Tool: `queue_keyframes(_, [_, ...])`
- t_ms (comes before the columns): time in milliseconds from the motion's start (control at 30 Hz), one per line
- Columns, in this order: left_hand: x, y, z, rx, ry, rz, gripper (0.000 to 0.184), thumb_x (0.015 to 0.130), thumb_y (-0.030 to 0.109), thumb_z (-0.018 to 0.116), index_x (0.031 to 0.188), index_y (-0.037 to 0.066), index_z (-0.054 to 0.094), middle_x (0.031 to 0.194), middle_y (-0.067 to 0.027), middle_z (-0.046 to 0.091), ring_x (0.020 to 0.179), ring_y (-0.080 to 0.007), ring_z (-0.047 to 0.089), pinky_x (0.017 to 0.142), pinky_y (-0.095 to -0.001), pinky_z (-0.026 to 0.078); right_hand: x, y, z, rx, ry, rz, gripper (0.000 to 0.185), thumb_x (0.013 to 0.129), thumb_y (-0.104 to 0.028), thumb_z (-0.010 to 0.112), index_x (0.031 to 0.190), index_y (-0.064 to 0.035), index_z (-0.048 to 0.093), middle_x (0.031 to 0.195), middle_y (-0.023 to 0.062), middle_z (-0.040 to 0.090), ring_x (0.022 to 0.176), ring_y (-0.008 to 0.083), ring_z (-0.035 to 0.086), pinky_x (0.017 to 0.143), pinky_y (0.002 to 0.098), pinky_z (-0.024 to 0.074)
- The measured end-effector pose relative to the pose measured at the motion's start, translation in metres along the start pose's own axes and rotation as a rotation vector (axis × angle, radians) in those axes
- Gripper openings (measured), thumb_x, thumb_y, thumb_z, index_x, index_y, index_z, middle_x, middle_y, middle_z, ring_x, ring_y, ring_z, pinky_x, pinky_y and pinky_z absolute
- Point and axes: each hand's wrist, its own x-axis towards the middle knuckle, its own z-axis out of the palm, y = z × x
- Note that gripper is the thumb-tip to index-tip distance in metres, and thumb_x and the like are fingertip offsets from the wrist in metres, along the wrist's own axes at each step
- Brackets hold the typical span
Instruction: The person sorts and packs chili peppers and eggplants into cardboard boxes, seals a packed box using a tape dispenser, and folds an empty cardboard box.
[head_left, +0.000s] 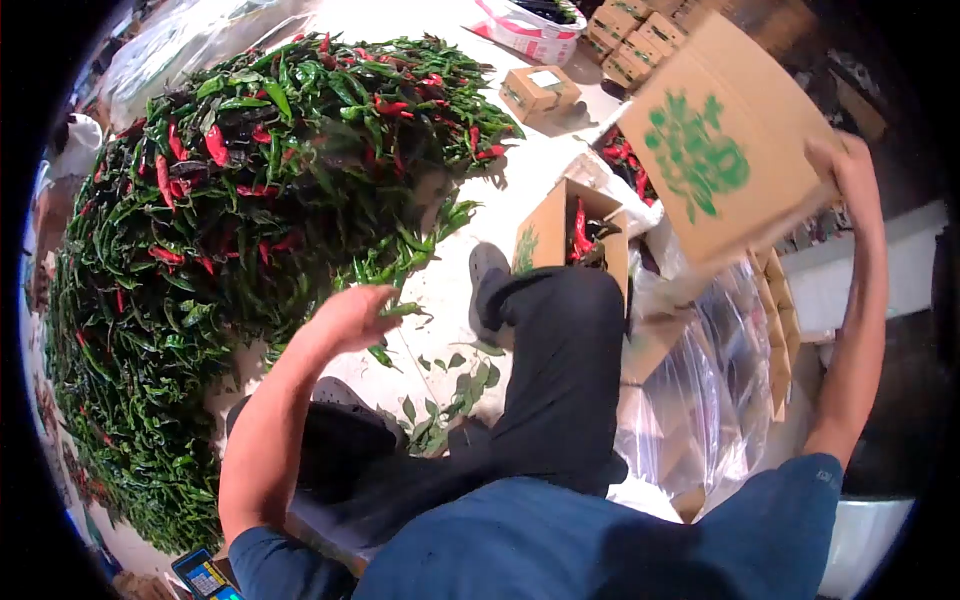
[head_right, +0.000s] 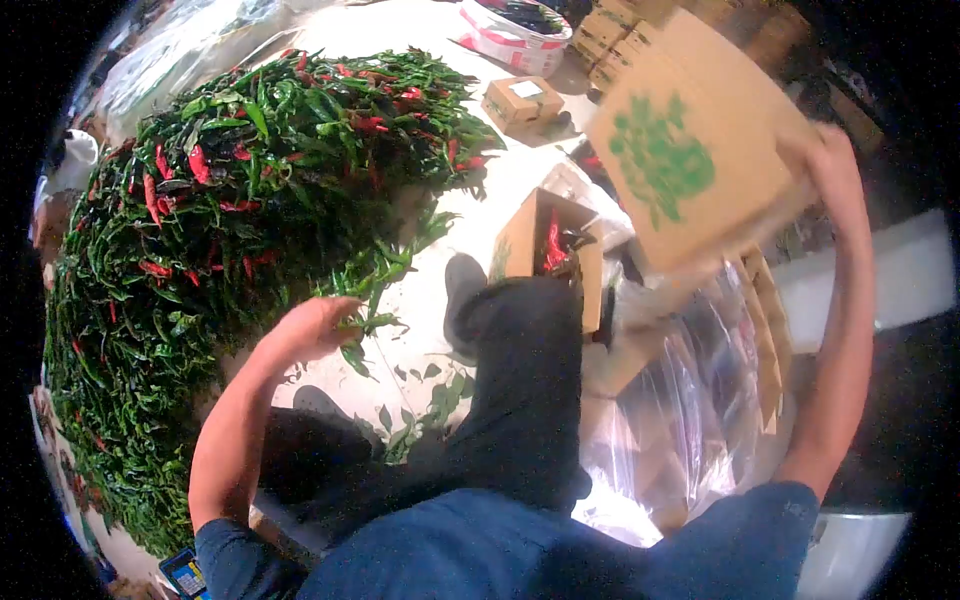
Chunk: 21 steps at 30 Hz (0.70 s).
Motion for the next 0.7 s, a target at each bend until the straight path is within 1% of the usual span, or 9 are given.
queue_keyframes(200, [-0.02,0.013,-0.016,-0.164,0.048,-0.056,0.037,0.091,0.029,0.065,0.119,0.005,0.062,0.1,-0.0217,0.068,0.094,-0.0403,0.066,0.08,-0.0458,0.052,0.041,-0.076,0.044,0.029,-0.062,-0.17,0.032,0.085,-0.029,0.065,0.097,0.0005,0.071,0.079,-0.0022,0.064,0.069,0.0097,0.057,0.063,0.0266,0.0437])
queue_keyframes(267, [-0.031,0.022,-0.027,-0.183,-0.018,-0.129,0.037,0.091,0.026,0.066,0.12,0.003,0.062,0.103,-0.0219,0.069,0.096,-0.0402,0.065,0.081,-0.0455,0.051,0.046,-0.1,0.084,0.079,0.079,-0.325,0.038,0.082,-0.033,0.065,0.099,0.0003,0.073,0.078,0.0046,0.07,0.069,0.0159,0.063,0.063,0.0332,0.0492])
queue_keyframes(300, [-0.029,0.006,-0.019,-0.092,0.014,-0.06,0.039,0.09,0.025,0.067,0.121,0.002,0.062,0.104,-0.0214,0.069,0.096,-0.0391,0.066,0.081,-0.0448,0.051,0.047,-0.117,0.098,0.158,-0.029,-0.291,0.024,0.08,-0.027,0.068,0.079,-0.0027,0.069,0.066,0.0005,0.062,0.059,0.0114,0.054,0.054,0.0305,0.0405])
queue_keyframes(367, [-0.028,-0.004,-0.016,-0.144,0.003,-0.142,0.042,0.09,0.024,0.068,0.125,0.002,0.061,0.098,-0.0202,0.07,0.087,-0.0355,0.067,0.076,-0.043,0.051,0.035,-0.16,0.13,0.427,-0.246,-0.261,0.029,0.077,-0.007,0.065,0.051,-0.0073,0.052,0.049,-0.0028,0.045,0.047,0.0061,0.038,0.044,0.0293,0.0277])
queue_keyframes(400, [-0.026,-0.012,-0.011,-0.147,0.015,-0.162,0.043,0.091,0.023,0.068,0.127,0.001,0.06,0.093,-0.0196,0.07,0.082,-0.0323,0.067,0.073,-0.0415,0.051,0.071,-0.14,0.164,0.115,-0.124,-0.445,0.029,0.079,-0.026,0.076,0.076,0.0025,0.074,0.06,0.0097,0.066,0.055,0.0113,0.059,0.051,0.0329,0.0491])
queue_keyframes(433, [-0.026,-0.014,-0.01,-0.171,0.012,-0.193,0.043,0.091,0.022,0.069,0.128,0.001,0.059,0.091,-0.0192,0.07,0.079,-0.0296,0.066,0.072,-0.0405,0.051,0.067,-0.148,0.188,0.115,-0.217,-0.412,0.027,0.077,-0.035,0.072,0.072,-0.0086,0.078,0.064,0.0032,0.072,0.058,0.0115,0.068,0.055,0.0292,0.0535])
queue_keyframes(500, [-0.026,-0.015,-0.01,-0.211,0.006,-0.254,0.044,0.092,0.021,0.07,0.13,0.001,0.058,0.085,-0.0183,0.069,0.074,-0.0244,0.063,0.068,-0.0385,0.051,0.041,-0.168,0.237,-0.047,-0.178,-0.298,0.031,0.073,-0.029,0.065,0.085,-0.0035,0.076,0.08,0.0182,0.072,0.078,0.0317,0.072,0.072,0.0441,0.0561])
queue_keyframes(533, [-0.025,-0.019,-0.007,-0.197,0.006,-0.24,0.045,0.092,0.02,0.07,0.13,0.001,0.058,0.084,-0.0176,0.068,0.072,-0.0223,0.062,0.067,-0.0377,0.05,0.032,-0.17,0.256,-0.077,-0.178,-0.272,0.047,0.072,-0.044,0.061,0.086,-0.0011,0.075,0.086,0.0229,0.071,0.081,0.0343,0.071,0.072,0.0454,0.0565])
queue_keyframes(700, [-0.025,-0.023,-0.003,-0.255,0.038,-0.234,0.05,0.091,0.018,0.072,0.134,0.0,0.056,0.085,-0.0168,0.068,0.071,-0.0153,0.058,0.065,-0.0332,0.05,-0.012,-0.129,0.348,0.086,-0.261,-0.173,0.042,0.075,-0.039,0.06,0.081,0.0011,0.073,0.086,0.0262,0.07,0.087,0.044,0.068,0.084,0.0527,0.0532])
